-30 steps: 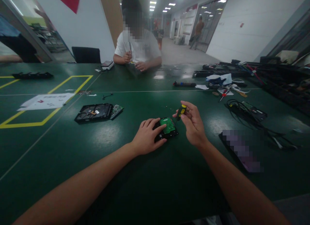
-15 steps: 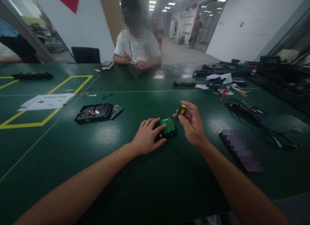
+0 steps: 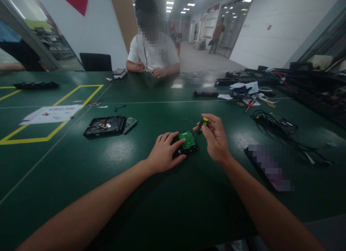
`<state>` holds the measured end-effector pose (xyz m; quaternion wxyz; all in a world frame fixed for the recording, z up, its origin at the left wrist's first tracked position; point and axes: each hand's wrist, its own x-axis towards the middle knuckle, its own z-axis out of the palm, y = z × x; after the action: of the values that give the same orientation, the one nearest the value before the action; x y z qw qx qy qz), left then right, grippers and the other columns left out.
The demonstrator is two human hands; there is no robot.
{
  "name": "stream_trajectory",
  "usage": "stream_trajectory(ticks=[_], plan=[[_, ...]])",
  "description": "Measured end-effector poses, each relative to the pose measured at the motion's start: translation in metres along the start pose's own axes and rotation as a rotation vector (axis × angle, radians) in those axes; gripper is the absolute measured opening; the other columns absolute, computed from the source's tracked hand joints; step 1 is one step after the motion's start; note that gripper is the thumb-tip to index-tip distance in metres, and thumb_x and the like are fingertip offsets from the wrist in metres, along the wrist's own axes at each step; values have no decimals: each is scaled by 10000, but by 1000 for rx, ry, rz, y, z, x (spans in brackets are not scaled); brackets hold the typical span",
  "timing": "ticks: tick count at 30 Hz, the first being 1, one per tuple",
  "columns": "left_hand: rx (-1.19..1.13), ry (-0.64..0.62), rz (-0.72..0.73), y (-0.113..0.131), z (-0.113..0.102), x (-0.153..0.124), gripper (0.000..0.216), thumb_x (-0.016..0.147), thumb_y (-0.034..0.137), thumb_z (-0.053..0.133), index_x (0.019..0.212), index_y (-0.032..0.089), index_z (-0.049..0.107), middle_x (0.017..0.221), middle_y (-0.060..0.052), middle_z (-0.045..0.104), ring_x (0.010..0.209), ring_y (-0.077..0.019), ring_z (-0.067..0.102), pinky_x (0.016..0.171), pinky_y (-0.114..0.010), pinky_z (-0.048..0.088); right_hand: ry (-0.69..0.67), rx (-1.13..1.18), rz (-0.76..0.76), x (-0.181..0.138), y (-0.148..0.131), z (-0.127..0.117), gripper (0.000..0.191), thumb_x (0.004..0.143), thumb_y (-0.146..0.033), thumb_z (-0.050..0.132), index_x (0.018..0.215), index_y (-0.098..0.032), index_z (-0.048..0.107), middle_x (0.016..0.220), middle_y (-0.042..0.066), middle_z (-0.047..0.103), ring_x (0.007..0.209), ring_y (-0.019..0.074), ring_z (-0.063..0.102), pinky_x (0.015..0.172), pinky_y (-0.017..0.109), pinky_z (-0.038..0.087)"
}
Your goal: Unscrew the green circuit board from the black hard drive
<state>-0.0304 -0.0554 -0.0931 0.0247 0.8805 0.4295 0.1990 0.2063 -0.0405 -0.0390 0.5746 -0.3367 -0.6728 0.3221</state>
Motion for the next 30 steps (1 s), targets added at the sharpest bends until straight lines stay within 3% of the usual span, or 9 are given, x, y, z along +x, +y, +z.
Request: stream_trajectory(ticks=[19,26,30], plan=[[-11,5,8,-1,-1,1,636,970,581,650,1535,305,555,1608,-137,452,1459,-404,425,1164,-634,386,18,95,8,7,-4,-1,266,1035,-294,558,1271,-334,676,1191,27,674,1083,221,706,987,453,558],[-3,-1,6,0,0,1,636,976,581,639,1535,290,558,1619,-148,440,1448,-413,428,1158,-647,385,92,-17,27,9,-1,1,245,1004,-406,676,1235,-324,668,1128,28,664,1032,204,686,969,422,571],[-19,3,6,-1,0,0,639,973,568,648,1541,293,553,1622,-146,438,1446,-416,429,1160,-653,382,38,-39,57,14,-6,-2,258,1000,-415,691,1246,-338,684,1142,37,683,1067,219,692,1005,450,573]])
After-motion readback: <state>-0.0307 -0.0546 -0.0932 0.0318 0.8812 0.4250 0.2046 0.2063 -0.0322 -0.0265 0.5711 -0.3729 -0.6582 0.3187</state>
